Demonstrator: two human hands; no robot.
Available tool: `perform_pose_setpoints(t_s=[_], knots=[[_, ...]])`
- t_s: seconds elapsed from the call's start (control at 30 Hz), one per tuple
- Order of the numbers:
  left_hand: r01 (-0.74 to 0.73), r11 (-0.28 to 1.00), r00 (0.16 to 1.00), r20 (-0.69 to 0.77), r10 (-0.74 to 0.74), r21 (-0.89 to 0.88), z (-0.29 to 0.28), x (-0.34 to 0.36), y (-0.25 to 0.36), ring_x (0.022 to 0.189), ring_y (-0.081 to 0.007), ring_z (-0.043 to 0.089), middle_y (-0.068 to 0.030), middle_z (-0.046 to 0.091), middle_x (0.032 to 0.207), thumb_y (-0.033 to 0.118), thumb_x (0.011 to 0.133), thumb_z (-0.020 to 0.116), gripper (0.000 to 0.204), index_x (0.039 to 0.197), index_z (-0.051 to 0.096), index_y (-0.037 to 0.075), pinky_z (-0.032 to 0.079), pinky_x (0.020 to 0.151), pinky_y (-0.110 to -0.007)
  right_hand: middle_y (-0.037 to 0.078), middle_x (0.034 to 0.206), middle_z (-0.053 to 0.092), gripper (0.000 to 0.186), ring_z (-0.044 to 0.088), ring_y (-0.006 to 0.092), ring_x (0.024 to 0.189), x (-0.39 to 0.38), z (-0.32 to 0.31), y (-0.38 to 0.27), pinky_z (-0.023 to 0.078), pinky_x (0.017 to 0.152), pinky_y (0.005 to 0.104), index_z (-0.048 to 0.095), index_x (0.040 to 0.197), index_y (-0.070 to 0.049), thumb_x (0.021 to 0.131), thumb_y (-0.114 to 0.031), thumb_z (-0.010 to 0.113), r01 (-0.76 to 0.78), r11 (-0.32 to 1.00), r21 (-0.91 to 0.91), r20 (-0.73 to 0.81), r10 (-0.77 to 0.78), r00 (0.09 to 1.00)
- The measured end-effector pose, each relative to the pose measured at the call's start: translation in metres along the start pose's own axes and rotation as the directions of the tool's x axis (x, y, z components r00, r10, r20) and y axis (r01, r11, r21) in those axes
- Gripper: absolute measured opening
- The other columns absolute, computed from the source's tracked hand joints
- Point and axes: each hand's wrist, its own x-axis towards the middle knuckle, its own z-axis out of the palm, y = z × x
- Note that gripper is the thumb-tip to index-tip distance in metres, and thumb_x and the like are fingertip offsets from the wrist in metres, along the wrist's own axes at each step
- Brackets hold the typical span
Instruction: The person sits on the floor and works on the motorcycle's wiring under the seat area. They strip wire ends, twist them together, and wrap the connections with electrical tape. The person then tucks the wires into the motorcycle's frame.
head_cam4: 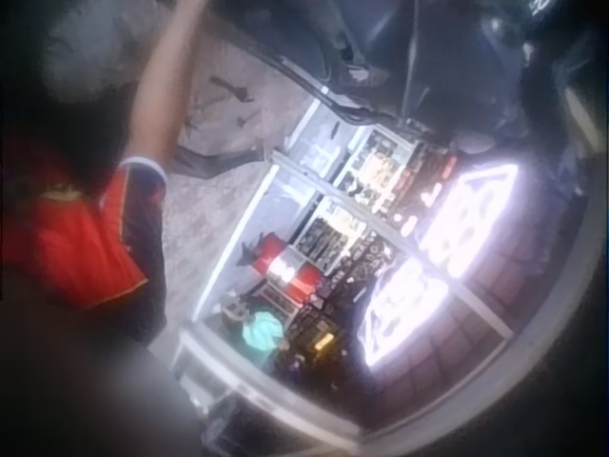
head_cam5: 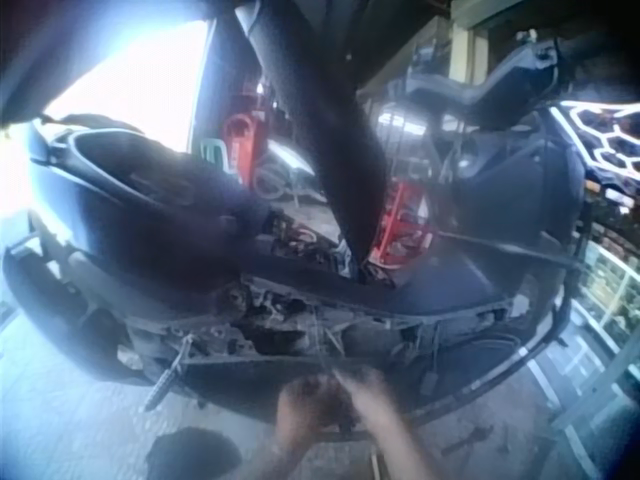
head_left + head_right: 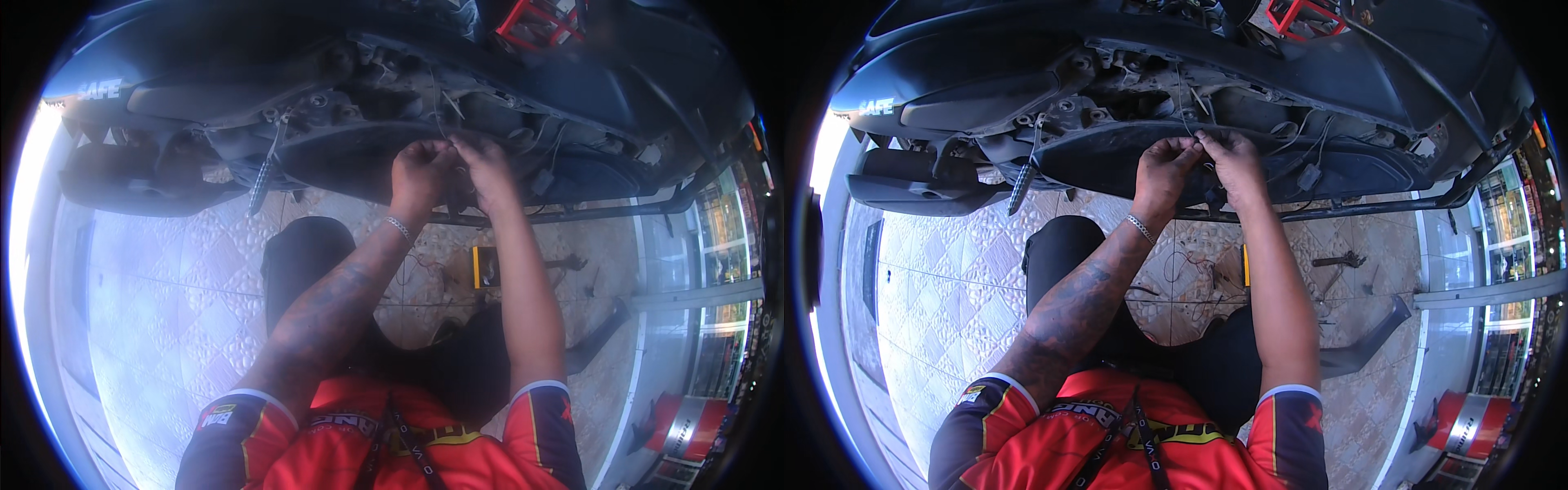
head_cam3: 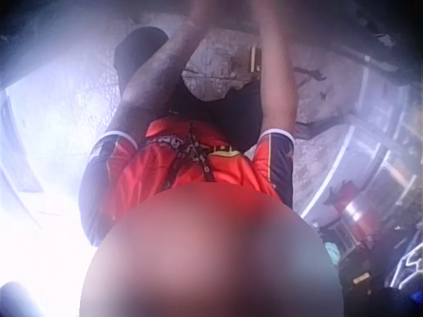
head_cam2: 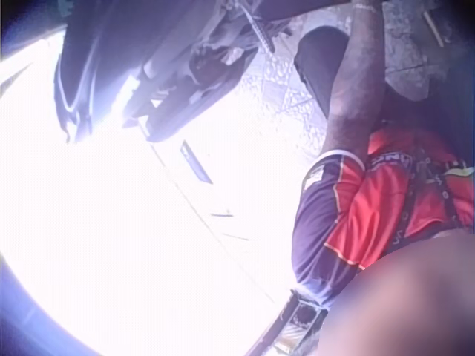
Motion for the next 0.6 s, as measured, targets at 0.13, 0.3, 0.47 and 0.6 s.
perform_pose_setpoints(t_s=[0.13,0.3,0.47,0.6], knots=[[-0.017,0.998,0.999,0.044,0.019,-0.055,0.002,0.0,0.001,0.095,-0.0155,0.068,-0.0068,0.068,0.101,-0.001,0.094,0.069,0.014,0.105,0.061,0.0,0.054,0.09,-0.028,0.002,0.098,0.072,0.026,0.062,0.01,0.093,-0.012,0.001,-0.006,0.048,0.087,0.028,0.072,0.108,-0.001,0.097,-0.025,0.072,0.055,0.998,0.041,-0.071,-0.052,0.996],[-0.039,0.993,0.998,0.051,0.045,-0.109,0.002,0.0,0.001,0.098,-0.0161,0.067,-0.0074,0.068,0.102,-0.004,0.094,0.067,0.018,0.111,0.059,-0.001,0.053,0.093,-0.029,0.003,0.102,0.073,0.028,0.064,0.01,0.095,-0.026,-0.009,-0.024,0.048,0.089,0.0274,0.073,0.111,0.0,0.099,-0.025,0.069,0.141,0.989,-0.046,0.07,-0.138,0.988],[-0.041,0.997,0.995,0.088,0.047,-0.072,0.002,0.001,-0.002,0.1,-0.016,0.066,-0.006,0.068,0.106,-0.003,0.095,0.066,0.021,0.115,0.06,-0.001,0.052,0.095,-0.029,0.003,0.101,0.073,0.026,0.064,0.0106,0.097,-0.021,-0.013,-0.028,0.048,0.091,0.0271,0.073,0.109,0.001,0.096,-0.021,0.068,0.099,0.992,-0.076,0.166,-0.086,0.982],[-0.064,0.993,0.992,0.099,0.073,-0.095,0.003,0.004,-0.004,0.073,-0.0115,0.065,-0.0049,0.067,0.093,0.001,0.092,0.07,0.022,0.111,0.062,0.0,0.055,0.065,-0.025,0.004,0.101,0.073,0.025,0.064,0.0115,0.097,-0.014,-0.013,-0.024,0.047,0.092,0.0274,0.073,0.108,0.001,0.094,-0.018,0.067,0.064,0.997,-0.034,0.124,-0.059,0.991]])
